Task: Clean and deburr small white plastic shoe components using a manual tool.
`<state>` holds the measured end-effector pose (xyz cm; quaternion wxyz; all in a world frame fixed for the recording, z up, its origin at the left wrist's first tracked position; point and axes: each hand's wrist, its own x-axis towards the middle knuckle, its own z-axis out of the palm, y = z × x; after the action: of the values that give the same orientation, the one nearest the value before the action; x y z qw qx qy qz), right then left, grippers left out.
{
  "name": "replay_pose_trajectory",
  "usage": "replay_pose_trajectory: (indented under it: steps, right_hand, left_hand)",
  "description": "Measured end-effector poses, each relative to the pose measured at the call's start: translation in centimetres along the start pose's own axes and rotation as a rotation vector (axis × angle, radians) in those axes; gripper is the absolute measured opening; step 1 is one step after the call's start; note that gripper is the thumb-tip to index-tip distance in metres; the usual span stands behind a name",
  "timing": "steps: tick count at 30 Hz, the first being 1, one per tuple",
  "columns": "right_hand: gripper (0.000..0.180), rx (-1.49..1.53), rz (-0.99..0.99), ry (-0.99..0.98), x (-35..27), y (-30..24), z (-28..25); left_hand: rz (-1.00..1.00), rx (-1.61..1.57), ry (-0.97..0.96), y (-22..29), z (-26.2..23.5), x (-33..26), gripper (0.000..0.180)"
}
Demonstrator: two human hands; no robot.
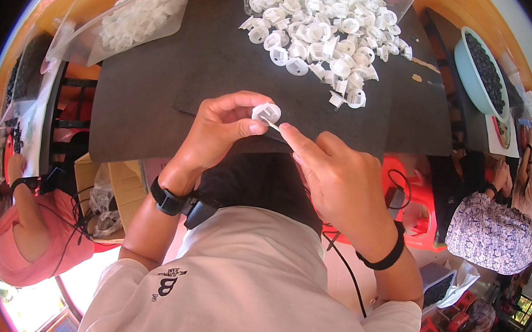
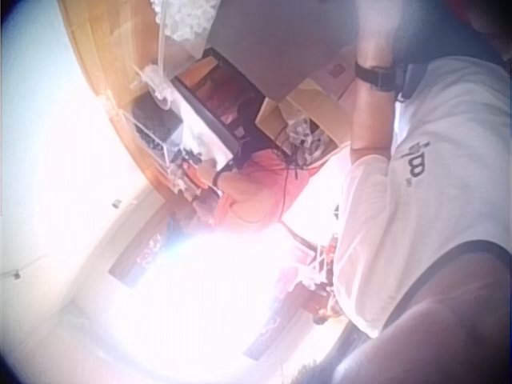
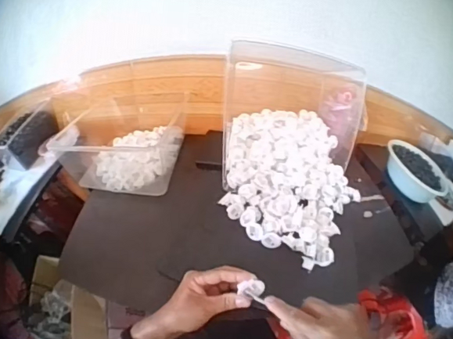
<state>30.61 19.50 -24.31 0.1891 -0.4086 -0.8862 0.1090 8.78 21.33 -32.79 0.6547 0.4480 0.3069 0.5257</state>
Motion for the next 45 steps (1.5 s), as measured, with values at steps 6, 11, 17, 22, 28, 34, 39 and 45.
replay_pose_trajectory:
  steps: [6, 11, 17, 22, 28, 34, 39, 45]
  right_hand:
    - [0.039, 0.009, 0.043, 0.024, -0.2, 0.1, -0.8]
    - [0.038, 0.010, 0.029, 0.017, 0.1, -0.1, -0.7]
    - [0.036, 0.006, 0.027, -0.007, 0.2, -0.2, -0.6]
    - [0.033, -0.017, 0.046, -0.030, 0.3, -0.5, -0.7]
    - [0.033, 0.024, 0.069, -0.173, 1.6, 0.1, -1.0]
    - [0.031, 0.273, 0.174, -0.254, 1.2, -0.1, -2.7]
    - [0.030, 0.302, 0.169, -0.091, 0.4, -0.4, -1.9]
    - [0.031, 0.173, 0.076, -0.047, 0.7, -0.4, -1.1]
  left_hand:
    - [-0.038, -0.063, 0.041, 0.2, 0.0, 0.0, 0.034]
    - [-0.027, -0.064, 0.031, 0.1, 0.0, 0.0, 0.033]
    - [0.002, -0.027, 0.023, 0.2, 0.0, -0.1, 0.032]
    - [0.046, 0.053, 0.016, -0.2, 0.2, 0.0, 0.031]
    - [0.097, 0.195, 0.039, -0.3, 0.7, -0.2, 0.029]
    - [0.096, 0.113, 0.068, -0.2, 0.3, 0.0, 0.031]
    - [0.019, 0.060, 0.083, 0.2, 0.3, -0.1, 0.033]
    - [0.046, 0.082, 0.080, 0.2, 0.3, -0.1, 0.034]
